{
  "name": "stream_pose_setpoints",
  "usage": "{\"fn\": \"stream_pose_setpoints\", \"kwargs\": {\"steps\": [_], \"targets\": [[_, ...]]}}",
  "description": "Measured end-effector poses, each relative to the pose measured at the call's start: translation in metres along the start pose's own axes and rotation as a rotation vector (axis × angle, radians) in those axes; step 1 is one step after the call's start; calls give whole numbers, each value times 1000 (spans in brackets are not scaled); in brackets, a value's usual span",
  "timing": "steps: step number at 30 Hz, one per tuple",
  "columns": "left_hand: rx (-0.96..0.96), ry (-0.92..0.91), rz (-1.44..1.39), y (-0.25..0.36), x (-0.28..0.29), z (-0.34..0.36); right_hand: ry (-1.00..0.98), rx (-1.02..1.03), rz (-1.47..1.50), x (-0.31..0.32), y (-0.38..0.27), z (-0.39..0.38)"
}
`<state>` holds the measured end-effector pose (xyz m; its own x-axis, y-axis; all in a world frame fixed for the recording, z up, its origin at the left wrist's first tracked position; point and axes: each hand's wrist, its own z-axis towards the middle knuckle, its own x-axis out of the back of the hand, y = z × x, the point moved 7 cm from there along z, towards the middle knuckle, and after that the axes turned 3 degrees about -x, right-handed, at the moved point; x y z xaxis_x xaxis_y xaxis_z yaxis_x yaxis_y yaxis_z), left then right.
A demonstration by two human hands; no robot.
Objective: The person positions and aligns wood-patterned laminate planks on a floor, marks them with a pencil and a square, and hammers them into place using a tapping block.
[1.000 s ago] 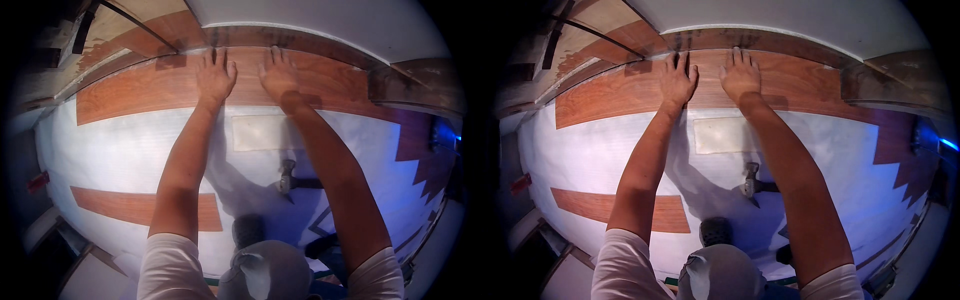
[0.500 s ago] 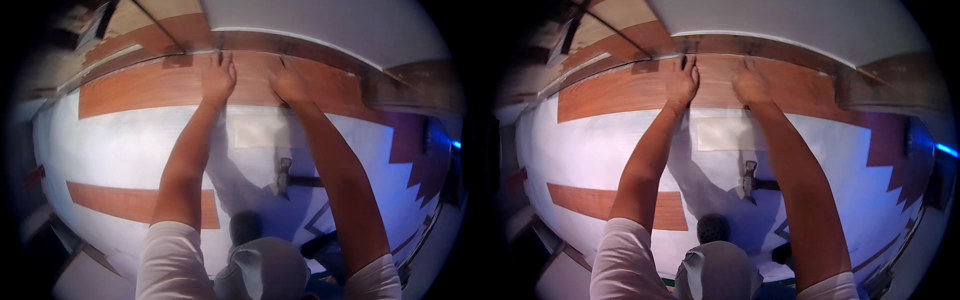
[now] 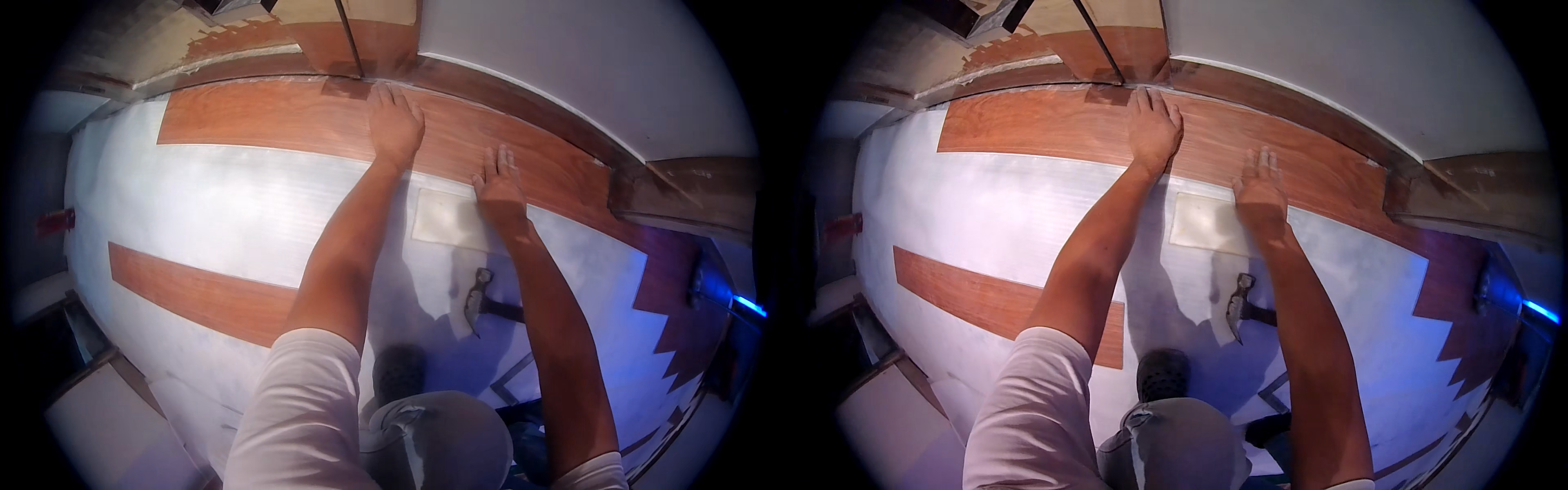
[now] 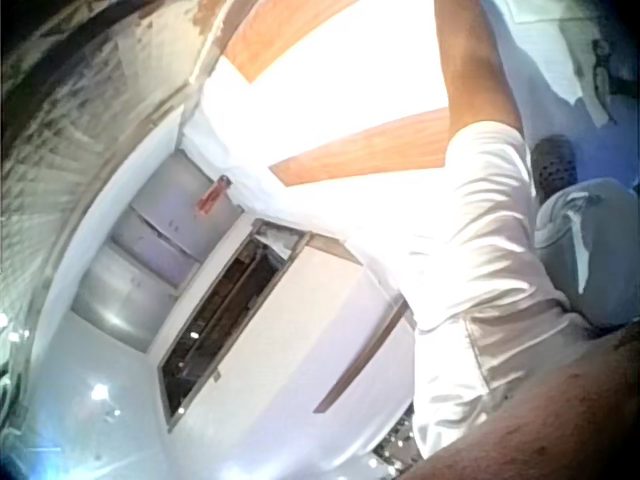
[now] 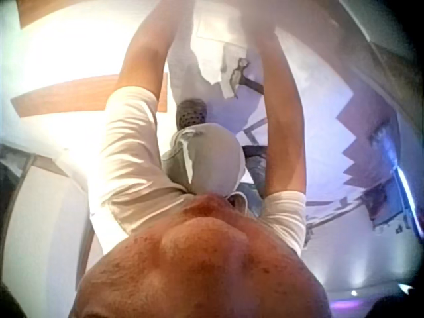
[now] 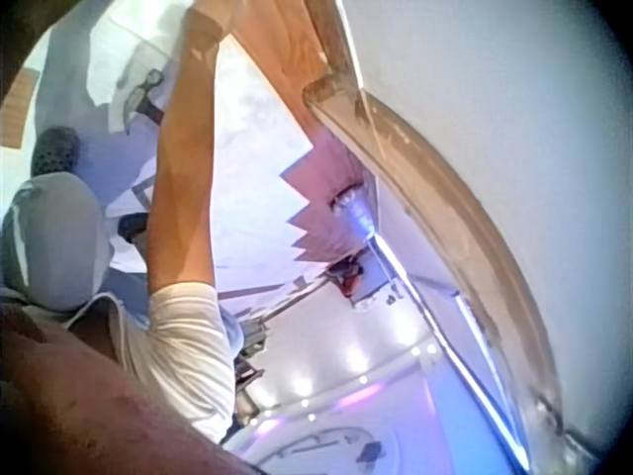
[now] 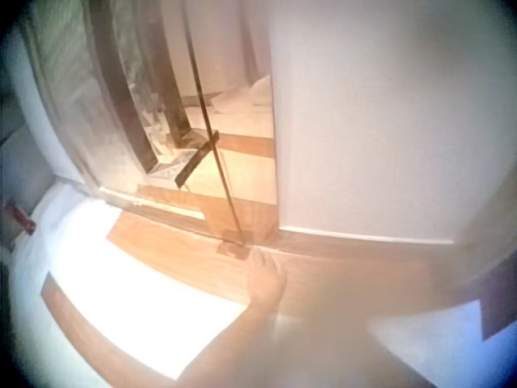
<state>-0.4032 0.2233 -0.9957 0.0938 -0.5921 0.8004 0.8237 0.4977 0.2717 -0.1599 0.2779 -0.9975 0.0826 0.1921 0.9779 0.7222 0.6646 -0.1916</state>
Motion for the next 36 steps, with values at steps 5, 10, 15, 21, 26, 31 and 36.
{"fn": "stream_pose_setpoints", "kwargs": {"steps": [5,10,15,21,26,31,36], "targets": [[-14,-135,-32,1,-4,4,-31,0,-23,-3,6,4],[-185,-224,-79,-2,4,-9,-58,38,18,0,0,2],[-313,-435,-316,-15,42,-52,-90,111,-3,3,22,1],[-410,-481,-201,-45,63,-59,-106,313,64,25,31,-3],[-418,-438,-226,-40,63,-60,-65,328,52,24,35,-7],[-428,-420,-223,-40,63,-58,-73,344,25,21,33,-2],[-412,-461,-220,-42,57,-62,-101,206,-40,13,43,-2]]}}
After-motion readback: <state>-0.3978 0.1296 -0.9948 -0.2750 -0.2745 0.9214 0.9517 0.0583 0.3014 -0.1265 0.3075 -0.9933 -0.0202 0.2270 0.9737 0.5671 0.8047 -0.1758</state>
